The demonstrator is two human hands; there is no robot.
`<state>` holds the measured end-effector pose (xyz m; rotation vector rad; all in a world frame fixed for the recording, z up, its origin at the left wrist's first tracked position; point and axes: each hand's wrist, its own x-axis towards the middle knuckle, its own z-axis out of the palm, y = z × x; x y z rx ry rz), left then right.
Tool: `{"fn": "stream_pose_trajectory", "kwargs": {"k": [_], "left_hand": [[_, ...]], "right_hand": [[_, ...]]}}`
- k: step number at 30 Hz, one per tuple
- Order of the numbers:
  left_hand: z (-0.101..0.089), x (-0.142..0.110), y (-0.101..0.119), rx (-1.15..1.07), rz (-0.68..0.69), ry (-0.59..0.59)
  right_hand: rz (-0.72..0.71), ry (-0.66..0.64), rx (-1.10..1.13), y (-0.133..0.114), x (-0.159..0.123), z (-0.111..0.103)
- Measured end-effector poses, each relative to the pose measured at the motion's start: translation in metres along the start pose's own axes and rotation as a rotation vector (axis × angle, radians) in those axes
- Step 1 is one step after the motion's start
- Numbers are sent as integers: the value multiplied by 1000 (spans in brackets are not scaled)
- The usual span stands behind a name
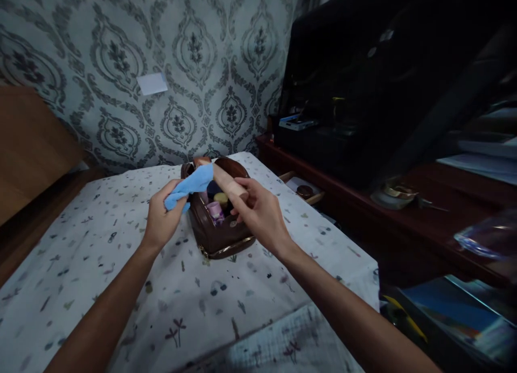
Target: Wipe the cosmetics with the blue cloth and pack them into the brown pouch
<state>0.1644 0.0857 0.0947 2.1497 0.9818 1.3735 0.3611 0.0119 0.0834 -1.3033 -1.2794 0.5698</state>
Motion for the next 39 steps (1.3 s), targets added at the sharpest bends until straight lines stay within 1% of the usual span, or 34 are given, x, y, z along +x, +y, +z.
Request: {"fn": "stream_pose_trajectory", "kwargs": {"k": [3,5,8,11,14,17,22,24,27,30,35,37,38,39], "left_hand": [[-1,-1,-1,-51,-21,21],[-2,-1,-4,-79,-34,22],[-4,-4,-13,-155,-81,31],[-8,-8,-25,-303,-190,83],[-13,-9,-33,-428,-287,172],[-19,-6,-37,-500,-359,240],[-25,-2,-44,-551,-435,380],[-24,-3,-47,-586,-461,415],[-21,-4,-52,-605,-517,434],[-16,-5,-59,-598,-569,427],[-10,-9,-71,-552,-578,399],[-12,-12,-67,-530,-573,394],[-15,-13,-62,-487,-539,379],[-18,-14,-54,-415,-473,349]], "right_hand": [[-64,-15,-463,-10,5,2],[-71,-64,-663,-17,5,3],[-56,-111,-852,-25,5,5],[-38,-143,-968,-27,6,7],[-63,-165,-1011,-27,7,8],[-101,-185,-1000,-25,8,6],[-151,-233,-946,-21,10,2],[-148,-239,-944,-21,10,1],[-116,-248,-965,-23,11,2],[-104,-250,-976,-24,14,3],[-127,-255,-951,-23,16,1],[-123,-262,-930,-22,16,-1],[-118,-265,-915,-22,16,-2],[-114,-267,-897,-22,15,-3]]}}
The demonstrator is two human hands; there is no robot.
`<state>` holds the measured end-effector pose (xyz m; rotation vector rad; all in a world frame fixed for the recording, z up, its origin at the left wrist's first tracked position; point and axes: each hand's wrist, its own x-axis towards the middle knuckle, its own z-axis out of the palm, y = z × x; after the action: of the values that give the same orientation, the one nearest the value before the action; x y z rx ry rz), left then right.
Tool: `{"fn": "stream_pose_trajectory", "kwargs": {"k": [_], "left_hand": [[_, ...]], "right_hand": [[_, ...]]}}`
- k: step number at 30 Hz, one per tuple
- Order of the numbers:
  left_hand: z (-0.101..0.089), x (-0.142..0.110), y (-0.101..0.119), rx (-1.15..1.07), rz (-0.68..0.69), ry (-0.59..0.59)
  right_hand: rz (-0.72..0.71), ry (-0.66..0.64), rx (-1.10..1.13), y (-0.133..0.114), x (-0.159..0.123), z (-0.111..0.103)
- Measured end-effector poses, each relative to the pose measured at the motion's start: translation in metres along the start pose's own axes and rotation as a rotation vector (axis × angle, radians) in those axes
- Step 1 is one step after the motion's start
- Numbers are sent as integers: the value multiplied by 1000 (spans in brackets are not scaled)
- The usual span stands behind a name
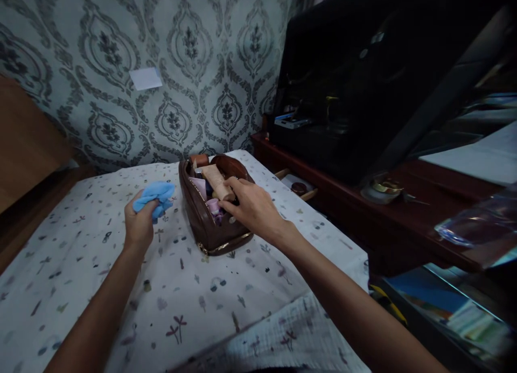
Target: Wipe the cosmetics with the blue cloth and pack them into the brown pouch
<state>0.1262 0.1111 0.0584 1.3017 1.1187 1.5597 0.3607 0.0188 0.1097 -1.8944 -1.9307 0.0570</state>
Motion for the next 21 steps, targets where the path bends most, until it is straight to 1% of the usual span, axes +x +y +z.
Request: {"fn": "stream_pose_trajectory", "kwargs": {"k": [1,2,4,5,6,8,9,10,12,14,18,21], "left_hand": [[0,-4,10,90,111,-46],[0,-9,20,204,260,-116],[5,-17,43,413,583,-315],[10,-21,53,502,701,-440],[15,-23,61,598,783,-567],[27,-26,70,796,862,-777],[33,-26,71,892,877,-849],[37,-27,71,975,887,-895],[43,-28,69,1088,911,-933],[43,-29,67,1134,948,-931],[36,-29,63,1117,1021,-901],[32,-28,58,1071,1054,-886]], "right_hand": [[0,1,21,1,0,0],[-2,5,41,2,-1,-1],[-12,7,70,4,-1,-1],[-18,5,76,5,-1,-1],[-25,3,78,6,-1,-1],[-45,3,73,7,-1,-1],[-51,2,67,8,-1,-1],[-54,3,56,8,-1,-1],[-48,1,25,7,0,-1],[-37,14,-7,5,0,0],[-22,66,-10,1,-1,2],[-20,79,17,1,-3,4]]}}
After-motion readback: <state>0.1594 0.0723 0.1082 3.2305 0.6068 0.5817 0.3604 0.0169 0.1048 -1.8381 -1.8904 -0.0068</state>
